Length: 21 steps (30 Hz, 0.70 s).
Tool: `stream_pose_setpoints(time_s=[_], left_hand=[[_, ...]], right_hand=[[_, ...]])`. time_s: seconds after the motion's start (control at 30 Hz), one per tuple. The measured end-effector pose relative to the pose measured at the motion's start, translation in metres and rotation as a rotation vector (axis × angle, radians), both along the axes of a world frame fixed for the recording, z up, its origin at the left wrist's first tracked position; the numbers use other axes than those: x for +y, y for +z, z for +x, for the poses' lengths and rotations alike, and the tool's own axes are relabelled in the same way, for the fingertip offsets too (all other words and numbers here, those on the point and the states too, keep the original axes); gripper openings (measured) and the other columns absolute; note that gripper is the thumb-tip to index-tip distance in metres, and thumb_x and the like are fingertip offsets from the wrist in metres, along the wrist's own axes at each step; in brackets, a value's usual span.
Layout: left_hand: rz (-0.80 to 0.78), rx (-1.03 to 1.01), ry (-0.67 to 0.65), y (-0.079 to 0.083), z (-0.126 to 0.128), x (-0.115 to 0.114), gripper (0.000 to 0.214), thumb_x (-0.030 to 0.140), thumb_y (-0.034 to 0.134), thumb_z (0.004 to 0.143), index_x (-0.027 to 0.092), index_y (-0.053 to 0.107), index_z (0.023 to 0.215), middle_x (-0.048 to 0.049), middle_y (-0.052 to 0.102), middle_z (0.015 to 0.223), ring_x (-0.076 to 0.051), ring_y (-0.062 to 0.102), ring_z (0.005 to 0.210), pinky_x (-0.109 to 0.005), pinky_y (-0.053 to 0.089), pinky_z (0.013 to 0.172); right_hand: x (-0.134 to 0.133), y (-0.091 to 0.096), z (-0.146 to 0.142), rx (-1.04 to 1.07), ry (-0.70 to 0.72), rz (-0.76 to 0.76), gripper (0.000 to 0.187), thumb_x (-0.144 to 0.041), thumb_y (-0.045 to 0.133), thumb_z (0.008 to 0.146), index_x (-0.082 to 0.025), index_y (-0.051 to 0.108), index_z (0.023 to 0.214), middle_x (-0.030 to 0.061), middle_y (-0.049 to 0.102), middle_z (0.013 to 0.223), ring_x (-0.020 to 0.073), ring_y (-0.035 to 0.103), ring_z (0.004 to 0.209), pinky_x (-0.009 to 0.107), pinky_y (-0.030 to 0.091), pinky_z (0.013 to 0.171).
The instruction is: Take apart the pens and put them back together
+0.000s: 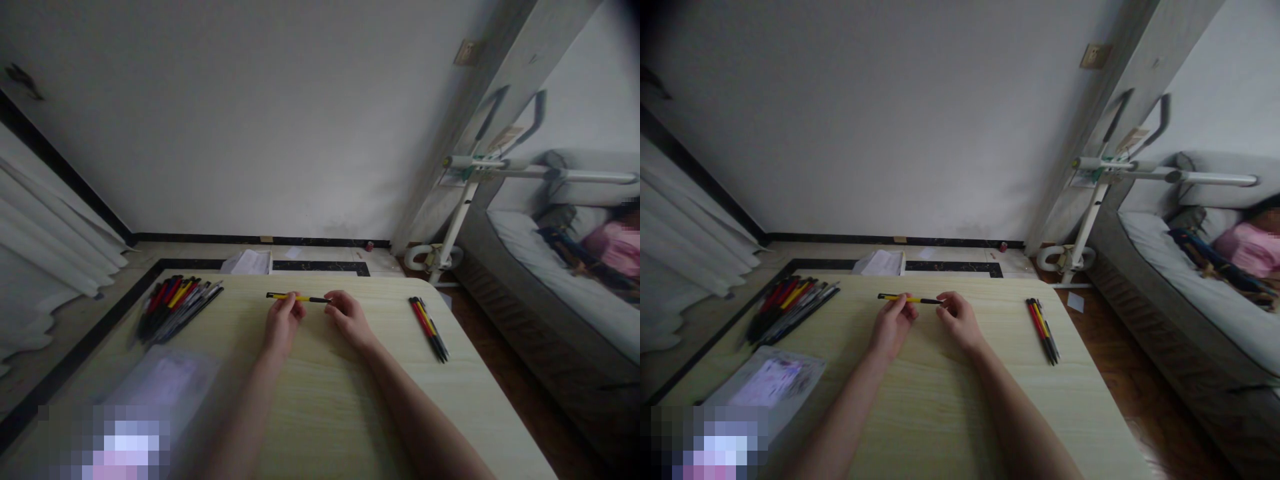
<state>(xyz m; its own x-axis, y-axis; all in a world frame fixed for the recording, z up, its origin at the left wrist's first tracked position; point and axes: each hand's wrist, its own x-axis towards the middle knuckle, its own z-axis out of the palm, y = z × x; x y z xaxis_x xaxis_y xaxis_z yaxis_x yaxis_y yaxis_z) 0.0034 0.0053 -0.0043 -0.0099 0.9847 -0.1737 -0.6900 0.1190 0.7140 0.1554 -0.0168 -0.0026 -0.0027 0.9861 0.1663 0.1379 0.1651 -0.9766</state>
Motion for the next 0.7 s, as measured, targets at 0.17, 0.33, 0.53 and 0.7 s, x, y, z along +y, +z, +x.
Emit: stream_pose_setpoints(time_s=[0.17, 0.33, 0.53, 0.7], left_hand=[[0.003, 0.005, -0.03, -0.0007, -0.0029, -0.0008, 0.019, 0.026, 0.063, 0.066, 0.013, 0.06, 0.08, 0.0026, 0.049, 0.055, -0.006, 0.045, 0.05, -0.02, 0.035, 0.049], [0.006, -0.01, -0.06, -0.0012, -0.0048, -0.0014, 0.018, 0.026, 0.06, 0.069, 0.013, 0.059, 0.081, 0.0025, 0.047, 0.053, -0.007, 0.044, 0.049, -0.02, 0.034, 0.049], [-0.013, -0.007, -0.076, 0.0016, -0.0041, -0.0019, 0.019, 0.026, 0.06, 0.068, 0.012, 0.059, 0.08, 0.0017, 0.048, 0.053, -0.007, 0.044, 0.049, -0.021, 0.034, 0.049], [0.006, 0.069, -0.074, 0.002, -0.0006, -0.0026, 0.022, 0.029, 0.061, 0.066, 0.012, 0.06, 0.079, 0.0017, 0.049, 0.053, -0.008, 0.046, 0.049, -0.021, 0.033, 0.048]], right_hand=[[0.0025, -0.0006, 0.0033, 0.219, 0.009, -0.073, 0.026, -0.023, 0.042, 0.071, -0.016, 0.057, 0.091, 0.0021, 0.058, 0.075, 0.0084, 0.042, 0.048, 0.021, 0.034, 0.044], [0.0023, 0.0011, 0.0031, 0.228, -0.006, -0.071, 0.027, -0.03, 0.039, 0.076, -0.015, 0.06, 0.086, 0.0029, 0.058, 0.07, 0.0088, 0.043, 0.046, 0.021, 0.034, 0.042], [-0.0011, 0.002, -0.0015, -0.046, -0.028, -0.011, 0.027, -0.035, 0.053, 0.074, -0.017, 0.059, 0.092, 0.0018, 0.059, 0.073, 0.01, 0.047, 0.054, 0.021, 0.036, 0.047], [0.0011, -0.0041, -0.0031, -0.102, -0.049, 0.017, 0.023, -0.035, 0.05, 0.076, -0.016, 0.06, 0.086, 0.0013, 0.058, 0.068, 0.0101, 0.047, 0.053, 0.021, 0.036, 0.048]])
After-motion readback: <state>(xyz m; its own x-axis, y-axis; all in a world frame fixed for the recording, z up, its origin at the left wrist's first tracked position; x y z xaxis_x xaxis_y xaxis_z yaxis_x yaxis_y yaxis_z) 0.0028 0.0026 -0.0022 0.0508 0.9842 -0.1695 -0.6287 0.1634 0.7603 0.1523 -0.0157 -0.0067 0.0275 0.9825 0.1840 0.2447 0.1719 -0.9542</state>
